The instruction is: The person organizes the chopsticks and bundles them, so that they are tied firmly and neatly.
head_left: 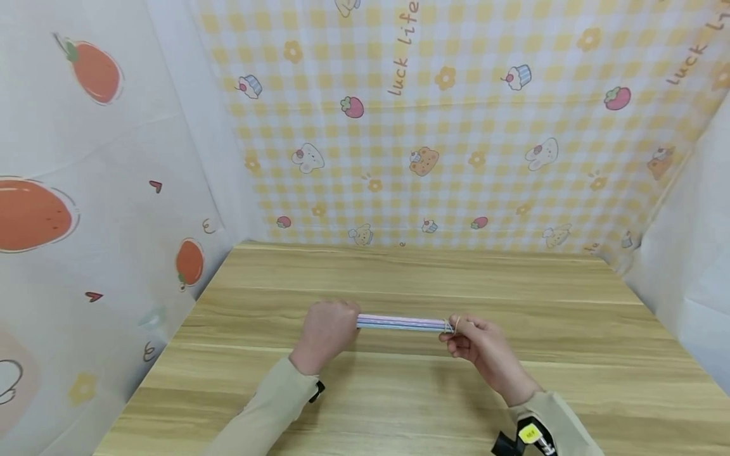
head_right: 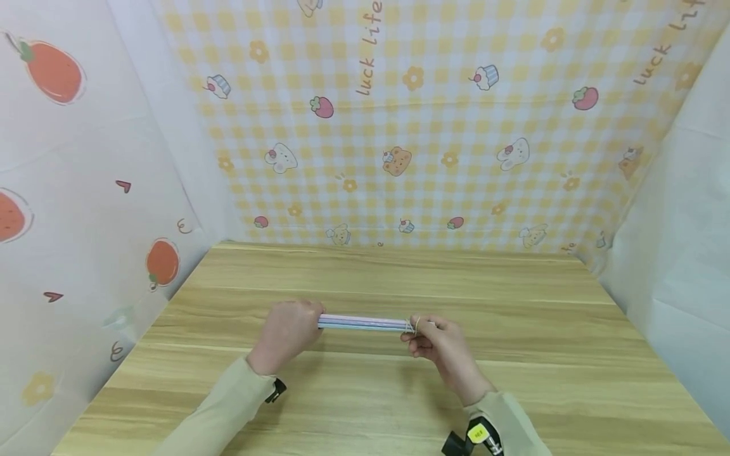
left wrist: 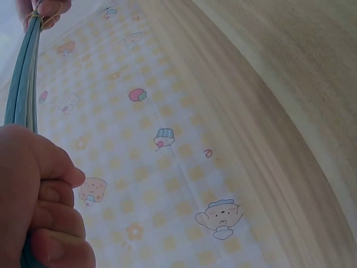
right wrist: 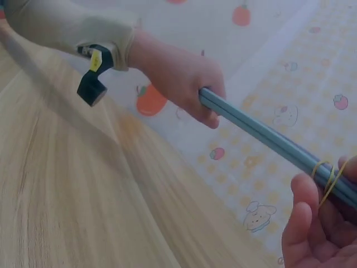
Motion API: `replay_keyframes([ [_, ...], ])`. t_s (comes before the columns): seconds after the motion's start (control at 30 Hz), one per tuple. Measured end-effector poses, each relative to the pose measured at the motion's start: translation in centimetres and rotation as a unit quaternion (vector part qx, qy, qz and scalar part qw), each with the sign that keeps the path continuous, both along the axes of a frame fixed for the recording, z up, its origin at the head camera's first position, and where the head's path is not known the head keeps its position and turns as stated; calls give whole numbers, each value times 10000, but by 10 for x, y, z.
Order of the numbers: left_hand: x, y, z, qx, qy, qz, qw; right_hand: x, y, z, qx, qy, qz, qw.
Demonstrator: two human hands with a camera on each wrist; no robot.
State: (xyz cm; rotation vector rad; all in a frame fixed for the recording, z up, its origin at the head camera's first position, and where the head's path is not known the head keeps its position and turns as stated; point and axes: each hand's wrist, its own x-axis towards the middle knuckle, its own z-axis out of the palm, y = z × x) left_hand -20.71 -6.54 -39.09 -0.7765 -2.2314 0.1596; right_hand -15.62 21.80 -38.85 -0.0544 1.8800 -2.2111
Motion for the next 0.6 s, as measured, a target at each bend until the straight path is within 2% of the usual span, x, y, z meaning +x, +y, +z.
replay_keyframes([
  [0.13, 2, 2, 0, 75, 75, -71, 9999, 0, -3, 0, 47, -182, -154, 9997],
  [0.37, 1, 2, -2, 293, -39, -243, 9993, 1, -6, 1, 98, -321, -245, 9991],
  [0.5, 2, 3, -2, 294, -36, -263, 9992, 2, -6, -1, 125, -213, -186, 9995],
  [0.6, 2, 3, -3, 271, -65, -259, 9993, 2, -5, -1, 514, 9, -170, 9985],
])
